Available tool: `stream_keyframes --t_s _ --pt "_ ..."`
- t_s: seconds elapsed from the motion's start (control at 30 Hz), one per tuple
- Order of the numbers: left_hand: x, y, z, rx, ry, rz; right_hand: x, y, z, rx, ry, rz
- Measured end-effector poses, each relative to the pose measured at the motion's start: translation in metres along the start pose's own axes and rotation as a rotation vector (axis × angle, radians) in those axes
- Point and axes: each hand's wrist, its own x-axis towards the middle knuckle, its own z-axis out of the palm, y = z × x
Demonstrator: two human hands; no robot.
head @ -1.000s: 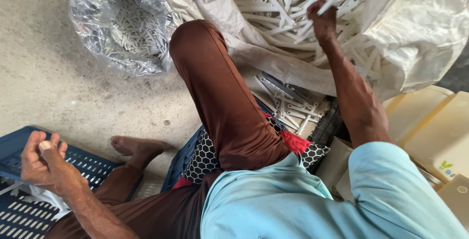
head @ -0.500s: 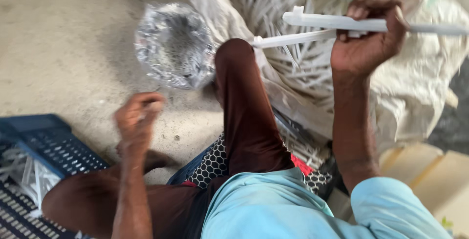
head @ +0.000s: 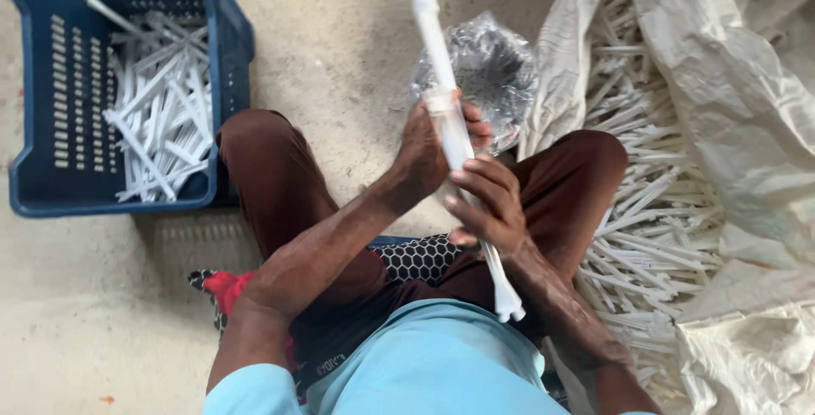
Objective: The person sits cross-legged on the floor and repeatedly inserts small white plastic pins into longer white plastic strips. They pick up strips from a blue basket and pins from a plastic bag, then place the assembled units into a large white sack.
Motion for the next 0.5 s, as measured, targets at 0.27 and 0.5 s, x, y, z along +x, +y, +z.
stream_keyframes --t_s 0.27,0.5 --pt "-0.014 0.031 -0.024 0.092 0.029 -0.119 -0.019 0.028 0.006 -0.238 0.025 0.163" --pt "-0.034 0.044 -0.043 0.269 0.22 -0.263 -0.034 0.057 0.097 -0.494 -0.304 0.041"
